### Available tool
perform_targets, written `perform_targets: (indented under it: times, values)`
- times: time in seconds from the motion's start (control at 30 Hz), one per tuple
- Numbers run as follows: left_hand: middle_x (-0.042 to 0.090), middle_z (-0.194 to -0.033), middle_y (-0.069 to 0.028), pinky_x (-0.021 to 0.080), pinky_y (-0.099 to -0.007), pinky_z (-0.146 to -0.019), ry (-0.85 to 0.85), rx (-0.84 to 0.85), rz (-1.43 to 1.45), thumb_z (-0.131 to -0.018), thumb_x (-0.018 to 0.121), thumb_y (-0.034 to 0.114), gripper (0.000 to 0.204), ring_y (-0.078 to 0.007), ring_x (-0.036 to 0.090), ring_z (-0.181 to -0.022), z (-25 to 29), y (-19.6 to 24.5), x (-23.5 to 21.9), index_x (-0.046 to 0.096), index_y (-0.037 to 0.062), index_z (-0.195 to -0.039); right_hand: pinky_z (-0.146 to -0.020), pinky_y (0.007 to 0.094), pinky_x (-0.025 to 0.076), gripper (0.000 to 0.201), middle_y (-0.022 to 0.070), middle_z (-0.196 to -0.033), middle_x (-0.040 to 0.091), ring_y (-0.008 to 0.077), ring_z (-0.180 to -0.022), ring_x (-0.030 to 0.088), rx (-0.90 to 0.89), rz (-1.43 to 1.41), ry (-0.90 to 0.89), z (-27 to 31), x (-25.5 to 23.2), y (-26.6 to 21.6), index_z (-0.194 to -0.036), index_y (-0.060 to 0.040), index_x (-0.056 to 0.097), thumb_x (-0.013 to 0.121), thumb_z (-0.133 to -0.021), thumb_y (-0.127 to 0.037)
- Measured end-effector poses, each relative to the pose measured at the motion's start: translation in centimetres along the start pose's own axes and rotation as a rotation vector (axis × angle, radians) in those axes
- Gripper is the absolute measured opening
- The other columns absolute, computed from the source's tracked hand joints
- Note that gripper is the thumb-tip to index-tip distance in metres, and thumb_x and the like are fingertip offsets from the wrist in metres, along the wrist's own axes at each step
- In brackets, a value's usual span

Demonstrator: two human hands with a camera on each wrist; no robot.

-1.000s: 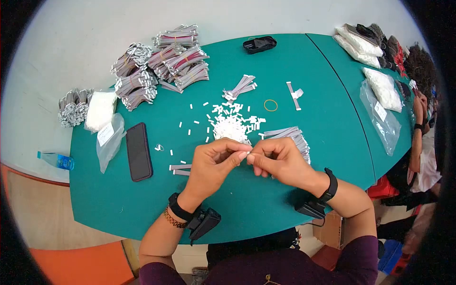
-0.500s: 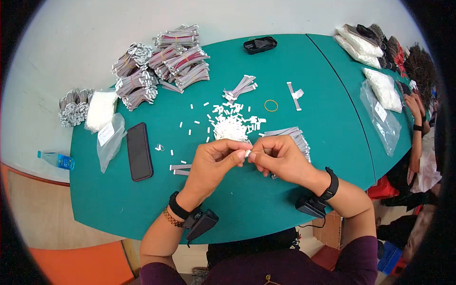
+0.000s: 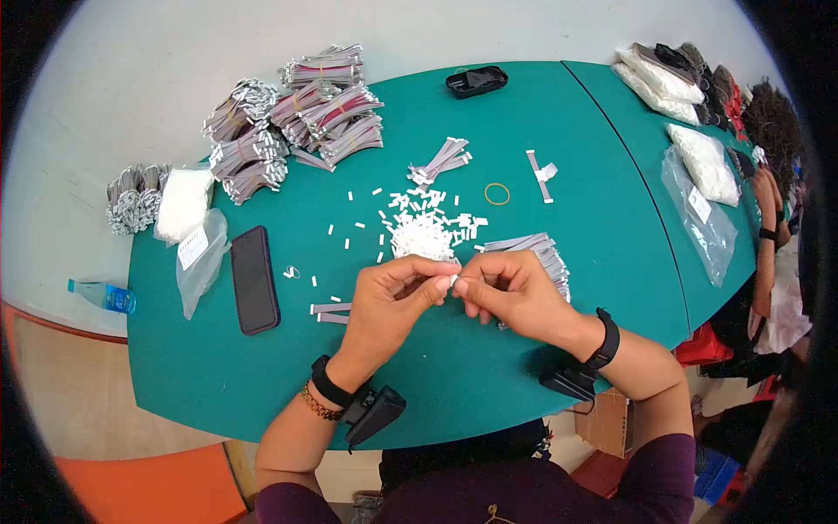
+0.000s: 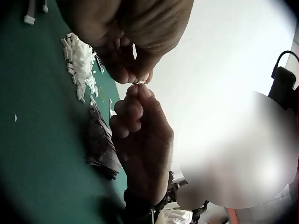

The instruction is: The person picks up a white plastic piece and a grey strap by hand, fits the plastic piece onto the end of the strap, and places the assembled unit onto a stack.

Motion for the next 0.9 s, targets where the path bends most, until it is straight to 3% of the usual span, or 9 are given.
perform_targets:
  times: [0.23, 0.33, 0.53, 0.73, 0.9]
  values:
    - [0.058, -0.079, -0.0021, 0.042, -0.0211, -0.063, -0.011, 0.019, 0.058, -0.09, 0.054, 0.017, 0.022, -0.008, 0.05, -0.068, -0.47, -0.19, 0.03, 0.058, 0.0002, -0.104, -0.046, 0.0174, 0.036, 0.018, -0.0021, -0.061, 0.055, 0.0028, -0.051, 0.047, 0.012, 0.006, -0.008, 0.01, -0.13, -0.3, -0.077, -0.0042, 0.059, 0.056, -0.088, -0.018]
    - [0.051, -0.074, 0.0007, 0.038, -0.0199, -0.058, -0.06, -0.03, 0.013, -0.094, 0.047, 0.023, 0.023, -0.0063, 0.045, -0.064, -0.54, -0.11, -0.27, 0.054, 0.0017, -0.098, -0.046, 0.0175, 0.037, 0.018, -0.0021, -0.062, 0.055, 0.0029, -0.051, 0.047, 0.015, 0.014, -0.012, -0.05, -0.2, -0.28, -0.078, -0.004, 0.059, 0.056, -0.088, -0.018]
    - [0.041, -0.069, 0.0036, 0.029, -0.0193, -0.054, -0.189, 0.072, -0.271, -0.095, 0.044, 0.022, 0.022, -0.0042, 0.034, -0.062, -0.34, -0.32, 0.41, 0.048, 0.0045, -0.082, -0.047, 0.0182, 0.038, 0.018, -0.0017, -0.063, 0.055, 0.0035, -0.053, 0.048, 0.026, 0.013, -0.055, -0.14, 0.03, 0.07, -0.076, -0.0037, 0.058, 0.055, -0.089, -0.017]
    - [0.046, -0.071, -0.001, 0.035, -0.0232, -0.061, -0.196, 0.023, -0.263, -0.095, 0.045, 0.022, 0.025, -0.0076, 0.039, -0.068, -0.34, -0.23, 0.27, 0.047, 0.0016, -0.08, -0.047, 0.0185, 0.039, 0.02, -0.0009, -0.063, 0.056, 0.0039, -0.053, 0.049, 0.018, 0.037, -0.096, -0.2, 0.19, 0.32, -0.076, -0.0034, 0.058, 0.055, -0.089, -0.018]
    - [0.04, -0.068, 0.004, 0.029, -0.0196, -0.054, -0.201, 0.059, -0.266, -0.094, 0.046, 0.023, 0.023, -0.0038, 0.034, -0.062, -0.35, -0.16, 0.37, 0.049, 0.0049, -0.08, -0.048, 0.0181, 0.039, 0.019, 0.0003, -0.063, 0.058, 0.0047, -0.053, 0.051, 0.06, 0.032, -0.125, -0.07, 0.25, 0.29, -0.08, -0.003, 0.061, 0.054, -0.09, -0.018]
Point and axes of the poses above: each hand's wrist, its own z-axis away from the middle knuckle, its own x-axis out of the palm, y = z × x, the point moved 5 cm from there along -z, towards the middle knuckle
